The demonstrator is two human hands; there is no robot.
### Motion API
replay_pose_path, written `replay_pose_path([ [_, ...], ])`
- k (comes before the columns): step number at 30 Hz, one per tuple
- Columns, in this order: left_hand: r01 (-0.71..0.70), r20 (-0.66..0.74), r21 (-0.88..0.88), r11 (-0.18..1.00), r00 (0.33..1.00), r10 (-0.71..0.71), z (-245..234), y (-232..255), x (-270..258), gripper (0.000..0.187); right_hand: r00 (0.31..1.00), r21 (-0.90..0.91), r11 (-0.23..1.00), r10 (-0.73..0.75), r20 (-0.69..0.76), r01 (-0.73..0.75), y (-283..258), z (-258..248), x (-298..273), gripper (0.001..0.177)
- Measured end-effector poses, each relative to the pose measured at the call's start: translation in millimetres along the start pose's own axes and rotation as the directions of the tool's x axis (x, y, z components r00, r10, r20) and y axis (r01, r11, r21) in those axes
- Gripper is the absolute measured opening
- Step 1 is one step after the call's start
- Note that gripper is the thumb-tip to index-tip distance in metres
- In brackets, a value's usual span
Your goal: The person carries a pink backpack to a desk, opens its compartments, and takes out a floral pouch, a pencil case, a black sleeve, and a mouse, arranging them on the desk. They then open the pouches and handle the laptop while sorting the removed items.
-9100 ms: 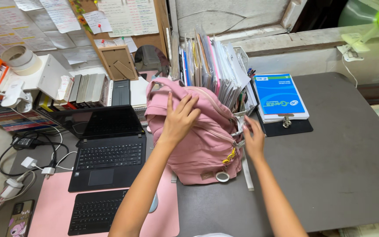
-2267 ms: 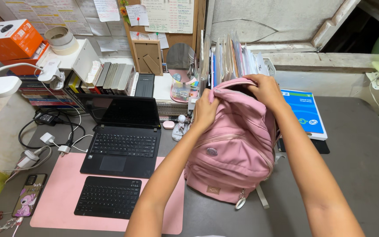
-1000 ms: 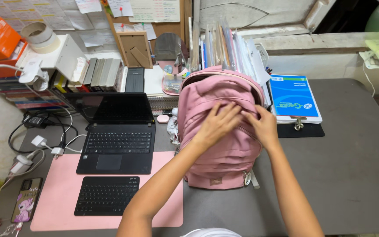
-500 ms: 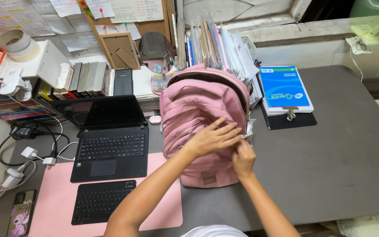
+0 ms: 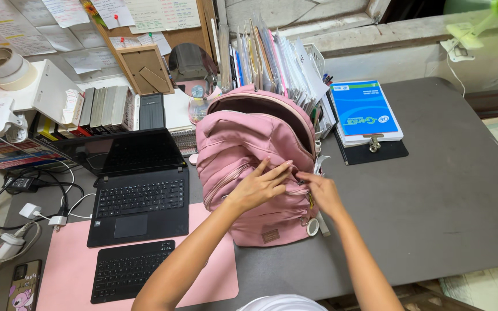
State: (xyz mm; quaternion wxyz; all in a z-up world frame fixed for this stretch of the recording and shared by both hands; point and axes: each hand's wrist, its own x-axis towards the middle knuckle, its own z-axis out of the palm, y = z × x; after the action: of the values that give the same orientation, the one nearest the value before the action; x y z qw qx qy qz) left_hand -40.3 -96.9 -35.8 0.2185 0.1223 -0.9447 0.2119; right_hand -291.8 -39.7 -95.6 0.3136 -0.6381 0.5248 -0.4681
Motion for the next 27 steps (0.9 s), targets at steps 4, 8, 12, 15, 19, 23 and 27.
replay_pose_path([
  [4,-0.019,0.037,-0.003,1.0,0.999,0.019,-1.5,6.1,-15.1,0.012,0.955,-0.281,0.915,0.297,-0.012,-0.288,-6.2,-2.5,11.4,0.046],
  [8,-0.044,0.139,-0.101,0.994,0.989,0.058,-5.7,16.1,-24.1,0.01,0.996,-0.317,0.946,0.086,0.021,-0.075,-4.8,4.7,18.1,0.033],
  [12,-0.088,0.085,0.03,0.996,0.993,0.085,-12.5,23.5,-27.2,0.008,0.995,-0.499,0.861,0.094,-0.029,-0.095,-1.2,6.5,25.7,0.019],
  [15,-0.094,0.115,-0.012,0.995,0.989,0.095,-17.1,24.8,-29.8,0.009,0.994,-0.616,0.787,-0.047,-0.1,-0.025,1.5,10.1,28.6,0.017],
  [19,-0.01,0.207,-0.099,0.995,0.978,0.03,-22.8,15.8,-23.2,0.011,0.98,-0.647,0.746,0.045,-0.193,-0.161,7.7,15.8,27.9,0.018],
  [23,0.225,0.235,-0.118,0.967,0.953,-0.193,-32.7,9.3,-14.8,0.011,0.967,-0.499,0.837,0.127,-0.222,-0.225,14.1,18.3,14.8,0.019],
  [27,0.471,0.332,-0.159,0.868,0.853,-0.402,-28.1,17.4,2.6,0.025,0.915,-0.153,0.905,0.377,-0.14,-0.396,11.0,21.1,-1.3,0.019],
])
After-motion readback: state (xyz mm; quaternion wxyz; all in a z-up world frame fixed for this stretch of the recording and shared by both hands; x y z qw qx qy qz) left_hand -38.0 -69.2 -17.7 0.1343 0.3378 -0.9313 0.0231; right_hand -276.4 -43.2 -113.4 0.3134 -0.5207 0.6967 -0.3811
